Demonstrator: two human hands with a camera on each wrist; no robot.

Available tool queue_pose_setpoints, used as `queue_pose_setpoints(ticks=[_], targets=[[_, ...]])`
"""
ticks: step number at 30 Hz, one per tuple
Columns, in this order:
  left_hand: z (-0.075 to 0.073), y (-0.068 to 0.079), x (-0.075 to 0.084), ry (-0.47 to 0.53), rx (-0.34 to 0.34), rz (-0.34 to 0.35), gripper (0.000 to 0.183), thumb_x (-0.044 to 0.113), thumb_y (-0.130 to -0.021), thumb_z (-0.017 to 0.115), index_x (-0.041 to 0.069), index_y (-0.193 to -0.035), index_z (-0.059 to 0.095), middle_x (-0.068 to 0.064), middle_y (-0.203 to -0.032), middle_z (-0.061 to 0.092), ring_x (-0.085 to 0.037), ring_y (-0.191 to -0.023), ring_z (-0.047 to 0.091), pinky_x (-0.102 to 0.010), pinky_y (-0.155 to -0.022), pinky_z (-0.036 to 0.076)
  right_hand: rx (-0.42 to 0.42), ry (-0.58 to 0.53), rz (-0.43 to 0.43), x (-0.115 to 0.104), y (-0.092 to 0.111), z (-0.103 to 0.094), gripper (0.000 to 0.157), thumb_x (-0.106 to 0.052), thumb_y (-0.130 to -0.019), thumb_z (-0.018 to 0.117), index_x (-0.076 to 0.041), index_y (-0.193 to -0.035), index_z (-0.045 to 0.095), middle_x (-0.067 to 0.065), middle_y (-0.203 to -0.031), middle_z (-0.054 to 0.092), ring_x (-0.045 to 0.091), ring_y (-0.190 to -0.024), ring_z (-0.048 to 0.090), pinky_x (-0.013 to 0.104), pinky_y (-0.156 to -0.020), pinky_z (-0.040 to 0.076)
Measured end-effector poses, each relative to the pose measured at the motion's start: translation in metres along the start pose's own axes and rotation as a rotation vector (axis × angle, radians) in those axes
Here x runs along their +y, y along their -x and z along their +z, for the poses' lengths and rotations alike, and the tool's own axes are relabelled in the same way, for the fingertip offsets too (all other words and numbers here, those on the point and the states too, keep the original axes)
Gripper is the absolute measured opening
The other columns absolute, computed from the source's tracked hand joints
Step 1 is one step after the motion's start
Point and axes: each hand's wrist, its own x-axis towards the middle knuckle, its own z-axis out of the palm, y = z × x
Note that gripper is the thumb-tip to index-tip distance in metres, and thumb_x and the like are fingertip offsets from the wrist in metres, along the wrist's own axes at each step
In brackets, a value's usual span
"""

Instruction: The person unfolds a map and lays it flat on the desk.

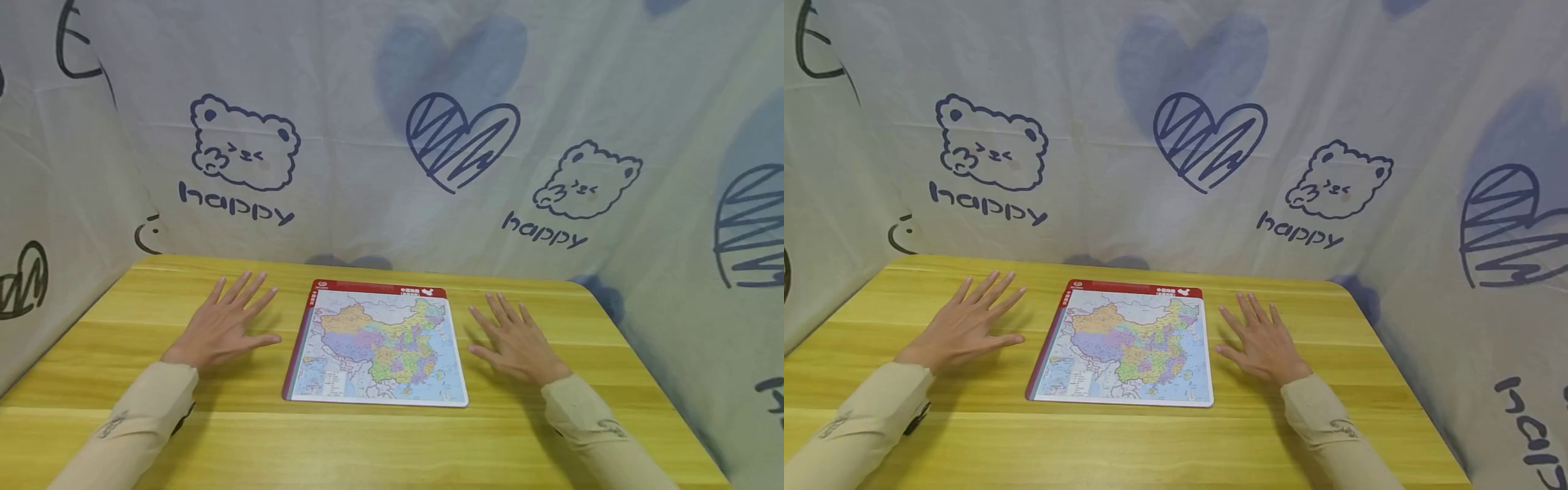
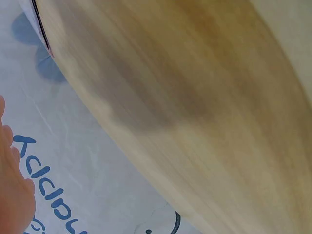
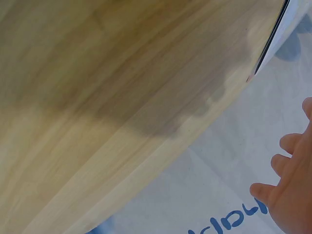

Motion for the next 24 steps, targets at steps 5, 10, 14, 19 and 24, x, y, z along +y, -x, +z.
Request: queue_pose_setpoints(ticks=[5,10,14,19,24], targets=[[0.002,-0.001,-0.001,0.007,0.010,0.011,0.091,0.074,-0.086,0.042,0.005,-0.146,0.042,-0.021,-0.155,0.025,-0.041,-0.142,0.018,-0.056,-0.114,0.005,0.016,-0.005,-0.009,0.000,0.000,-0.001,0.073,-0.057,-0.094,0.048,-0.008,-0.148,0.040,0.026,-0.153,0.024,0.043,-0.141,0.021,0.064,-0.109,0.019],[0.001,-0.003,0.004,0.029,-0.019,0.010,0.089,0.069,-0.086,0.049,0.005,-0.146,0.042,-0.022,-0.155,0.025,-0.042,-0.142,0.019,-0.059,-0.113,0.009,0.014,-0.020,-0.016,-0.002,0.001,-0.001,0.072,-0.056,-0.094,0.049,-0.008,-0.147,0.041,0.027,-0.153,0.024,0.044,-0.140,0.021,0.064,-0.108,0.020],[-0.003,-0.006,0.012,0.111,-0.122,0.014,0.080,0.058,-0.088,0.057,0.001,-0.143,0.045,-0.025,-0.152,0.029,-0.045,-0.138,0.026,-0.061,-0.110,0.017,-0.023,-0.054,-0.008,-0.008,0.000,0.002,0.071,-0.054,-0.094,0.051,-0.009,-0.149,0.039,0.026,-0.154,0.021,0.043,-0.142,0.017,0.064,-0.108,0.019],[-0.002,-0.012,0.025,0.214,-0.209,0.045,0.061,0.039,-0.091,0.064,-0.004,-0.133,0.054,-0.029,-0.146,0.037,-0.047,-0.131,0.038,-0.058,-0.105,0.032,-0.108,-0.119,0.007,-0.022,-0.002,0.001,0.074,-0.054,-0.095,0.050,-0.003,-0.147,0.038,0.026,-0.154,0.020,0.042,-0.143,0.016,0.062,-0.110,0.018],[-0.001,-0.022,0.037,0.245,-0.268,-0.015,0.068,0.045,-0.091,0.062,-0.001,-0.139,0.049,-0.026,-0.148,0.036,-0.046,-0.134,0.034,-0.058,-0.106,0.031,-0.224,-0.147,0.002,-0.036,-0.005,-0.006,0.077,-0.056,-0.096,0.045,0.002,-0.146,0.038,0.026,-0.154,0.023,0.041,-0.142,0.019,0.058,-0.112,0.017]])
